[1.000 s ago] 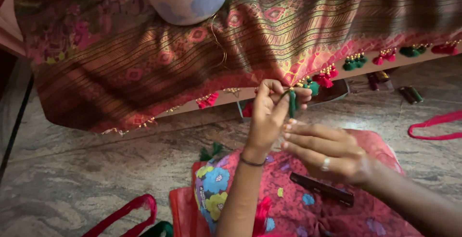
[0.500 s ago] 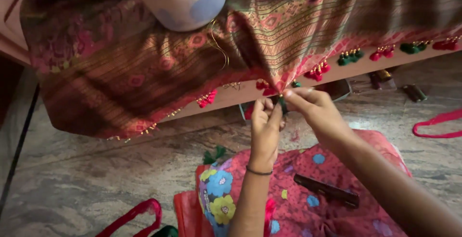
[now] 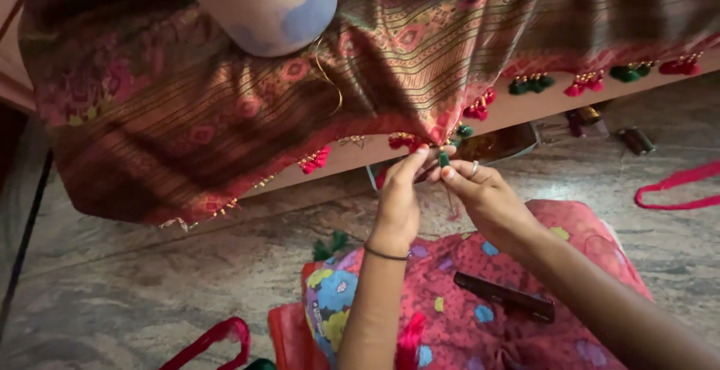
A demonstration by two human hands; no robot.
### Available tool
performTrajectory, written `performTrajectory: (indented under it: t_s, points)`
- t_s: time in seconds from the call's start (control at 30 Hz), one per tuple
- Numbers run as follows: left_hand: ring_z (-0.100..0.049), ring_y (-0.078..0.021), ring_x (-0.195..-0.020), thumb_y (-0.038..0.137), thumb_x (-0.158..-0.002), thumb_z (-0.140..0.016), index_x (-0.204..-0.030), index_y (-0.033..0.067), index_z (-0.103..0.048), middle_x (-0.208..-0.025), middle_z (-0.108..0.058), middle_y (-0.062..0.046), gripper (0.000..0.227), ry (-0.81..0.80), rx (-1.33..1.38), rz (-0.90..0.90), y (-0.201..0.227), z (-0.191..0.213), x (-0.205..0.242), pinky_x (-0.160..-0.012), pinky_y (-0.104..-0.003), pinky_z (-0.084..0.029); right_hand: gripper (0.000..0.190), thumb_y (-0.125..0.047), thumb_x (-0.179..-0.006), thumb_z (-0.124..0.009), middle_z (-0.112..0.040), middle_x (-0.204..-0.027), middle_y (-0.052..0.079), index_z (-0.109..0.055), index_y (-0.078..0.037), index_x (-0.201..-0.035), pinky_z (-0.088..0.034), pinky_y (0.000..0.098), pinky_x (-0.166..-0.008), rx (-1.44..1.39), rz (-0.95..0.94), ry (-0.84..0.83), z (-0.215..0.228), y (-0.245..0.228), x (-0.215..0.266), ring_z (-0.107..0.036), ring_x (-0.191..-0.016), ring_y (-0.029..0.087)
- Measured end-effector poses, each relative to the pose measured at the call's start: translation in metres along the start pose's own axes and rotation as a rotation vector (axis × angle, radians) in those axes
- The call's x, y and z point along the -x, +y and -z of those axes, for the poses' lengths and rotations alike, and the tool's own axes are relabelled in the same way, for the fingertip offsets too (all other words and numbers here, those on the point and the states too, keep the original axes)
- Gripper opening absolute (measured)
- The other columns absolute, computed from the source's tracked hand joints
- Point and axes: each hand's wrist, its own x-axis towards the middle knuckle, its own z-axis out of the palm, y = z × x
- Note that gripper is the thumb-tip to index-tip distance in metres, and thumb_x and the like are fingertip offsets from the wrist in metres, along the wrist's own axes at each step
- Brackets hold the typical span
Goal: Attaching and trimming decorative tassels on the edge of a sari cloth.
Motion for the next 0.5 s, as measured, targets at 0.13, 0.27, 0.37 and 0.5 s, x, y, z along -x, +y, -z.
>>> performTrajectory:
  t_s: [0.13, 0.27, 0.37, 0.5]
  points:
    - [-0.061, -0.0115, -0.093, 0.022, -0.108, -0.055, -0.121, -0.0035, -0.073, -0.105, -0.073, -0.004, 0.033, -0.141, 0.179, 0.139, -0.008, 0.006, -0.008, -0.087, -0.025, -0.048, 0.024, -0.018, -0.103, -0.058, -0.074, -0.108, 0.006, -0.071, 0.001, -0.11, -0.045, 0.0326, -0.104, -0.125, -0.123, -0.052, 0.004, -0.017, 0.004, -0.064, -0.109, 0.015]
    - [-0.064, -0.0119, -0.096, 0.022, -0.106, -0.058, -0.12, -0.0013, -0.072, -0.104, -0.072, -0.003, 0.031, -0.168, 0.171, 0.132, -0.005, 0.006, -0.008, -0.086, -0.028, -0.052, 0.029, -0.019, -0.098, -0.059, -0.077, -0.105, 0.008, -0.07, 0.001, -0.116, -0.049, 0.035, -0.103, 0.036, -0.278, -0.036, 0.008, -0.038, 0.02, -0.069, -0.107, 0.017]
    - [-0.065, -0.0104, -0.103, 0.019, -0.106, -0.061, -0.118, -0.0028, -0.073, -0.109, -0.074, -0.003, 0.028, -0.158, 0.065, 0.001, -0.009, 0.009, -0.008, -0.095, -0.026, -0.051, 0.033, -0.021, -0.098, -0.058, -0.078, -0.099, 0.009, -0.072, 0.001, -0.119, -0.049, 0.032, -0.101, 0.209, -0.304, -0.048, 0.016, -0.052, 0.033, -0.071, -0.104, 0.015]
    - [-0.065, -0.0117, -0.104, 0.017, -0.105, -0.064, -0.117, -0.0037, -0.074, -0.109, -0.075, -0.005, 0.026, -0.11, -0.073, -0.089, -0.002, -0.001, 0.003, -0.097, -0.027, -0.05, 0.034, -0.021, -0.098, -0.06, -0.08, -0.092, 0.008, -0.075, 0.001, -0.118, -0.05, 0.0282, -0.097, 0.367, -0.313, -0.019, 0.021, -0.052, 0.048, -0.071, -0.096, 0.013]
